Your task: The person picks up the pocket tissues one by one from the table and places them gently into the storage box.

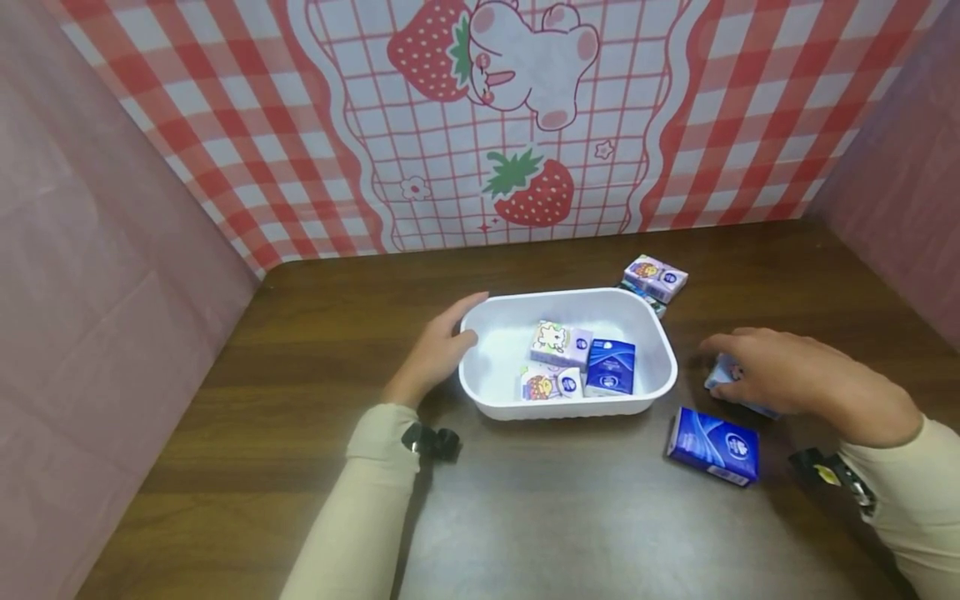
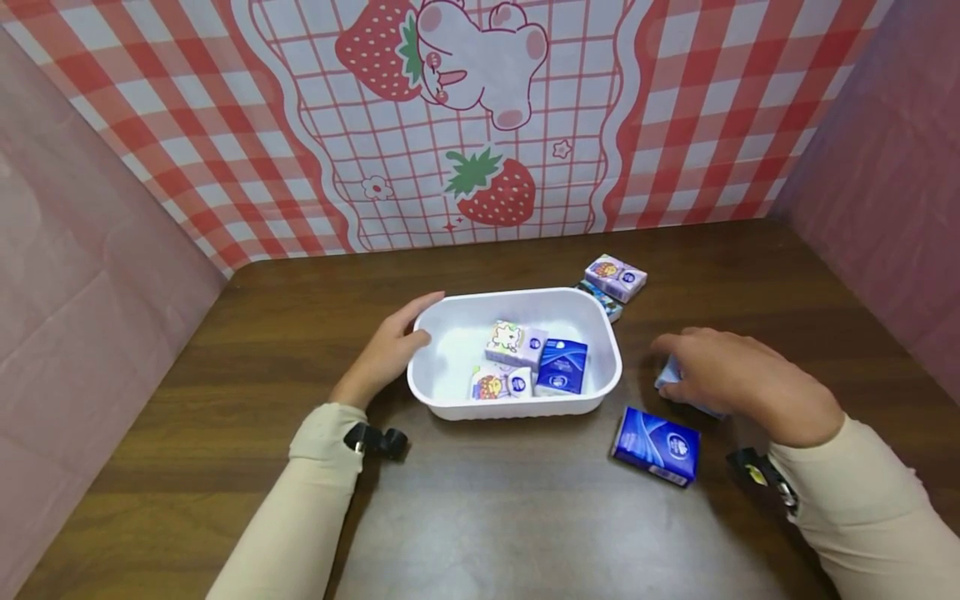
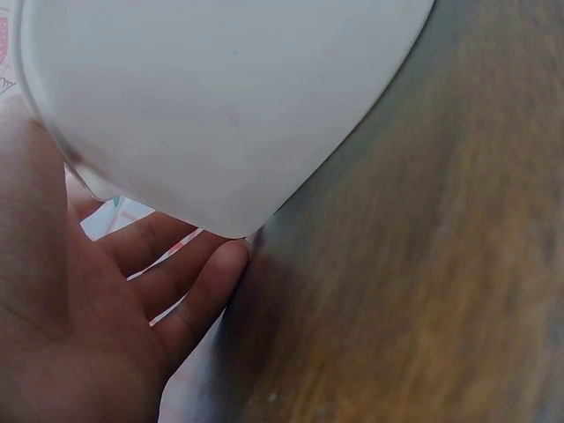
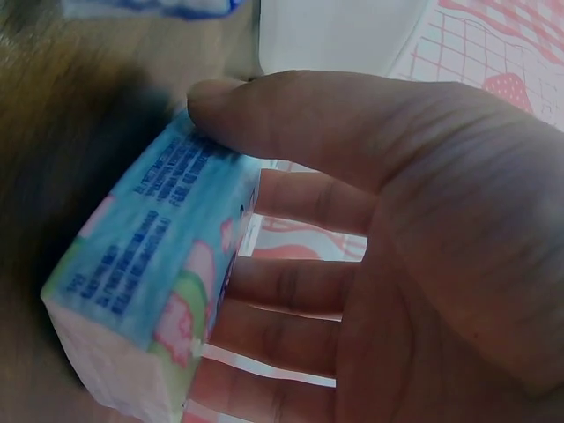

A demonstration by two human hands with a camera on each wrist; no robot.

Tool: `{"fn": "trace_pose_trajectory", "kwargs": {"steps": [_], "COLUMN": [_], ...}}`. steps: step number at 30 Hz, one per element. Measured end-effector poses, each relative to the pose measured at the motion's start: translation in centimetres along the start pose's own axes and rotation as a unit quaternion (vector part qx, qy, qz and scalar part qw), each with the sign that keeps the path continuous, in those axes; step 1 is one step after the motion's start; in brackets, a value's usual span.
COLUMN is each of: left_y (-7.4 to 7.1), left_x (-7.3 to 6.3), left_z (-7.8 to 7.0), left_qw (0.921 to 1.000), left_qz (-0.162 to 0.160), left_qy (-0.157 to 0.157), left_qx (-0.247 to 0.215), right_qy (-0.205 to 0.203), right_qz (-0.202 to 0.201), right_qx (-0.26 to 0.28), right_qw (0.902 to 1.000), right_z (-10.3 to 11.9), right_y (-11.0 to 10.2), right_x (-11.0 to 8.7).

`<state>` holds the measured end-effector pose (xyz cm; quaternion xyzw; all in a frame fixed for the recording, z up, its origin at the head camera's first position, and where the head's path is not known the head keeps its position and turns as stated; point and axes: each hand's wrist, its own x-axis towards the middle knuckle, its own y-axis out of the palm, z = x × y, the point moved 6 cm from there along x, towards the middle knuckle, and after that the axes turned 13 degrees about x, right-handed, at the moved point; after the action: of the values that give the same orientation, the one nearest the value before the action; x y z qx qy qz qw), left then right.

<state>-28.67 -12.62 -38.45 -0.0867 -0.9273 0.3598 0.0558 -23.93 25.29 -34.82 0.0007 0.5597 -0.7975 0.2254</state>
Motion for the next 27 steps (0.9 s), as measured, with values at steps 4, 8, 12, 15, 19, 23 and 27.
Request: {"fn": "trace_pose_trajectory", "kwargs": {"steps": [4, 8, 12, 15, 19, 23, 27], "left_y": [0.0, 0.0, 0.04, 0.06, 0.05, 0.03, 0.06], "left_x": [-0.01, -0.05, -0.04, -0.01, -0.02, -0.06, -0.05], "left_z": [-0.04, -0.09, -0.11, -0.1, -0.06, -0.06, -0.11], "left_qw": [1.0, 1.0, 1.0, 1.0, 1.0, 1.0, 1.0], "left_qz": [-0.002, -0.002, 0.0, 0.001, 0.0, -0.001, -0.001], "left_qy": [0.003, 0.003, 0.001, -0.001, -0.001, 0.0, 0.005], "left_qx": [0.0, -0.001, -0.005, -0.007, -0.006, -0.005, -0.004], "right_qy": [0.003, 0.007, 0.003, -0.003, -0.006, -0.006, -0.006], "right_qz": [0.005, 0.007, -0.001, -0.011, -0.021, -0.023, -0.026], "right_qx": [0.003, 0.007, 0.006, 0.006, 0.007, 0.007, 0.013], "right_qw": [1.0, 0.9999, 1.0, 0.9999, 0.9997, 0.9997, 0.9996], "right_z": [-0.1, -0.19, -0.06, 0.13, 0.37, 0.53, 0.62], "right_y": [-0.02, -0.06, -0.23, -0.43, -0.7, -0.79, -0.8], "right_x": [-0.03, -0.07, -0.16, -0.24, -0.33, -0.4, -0.46]}}
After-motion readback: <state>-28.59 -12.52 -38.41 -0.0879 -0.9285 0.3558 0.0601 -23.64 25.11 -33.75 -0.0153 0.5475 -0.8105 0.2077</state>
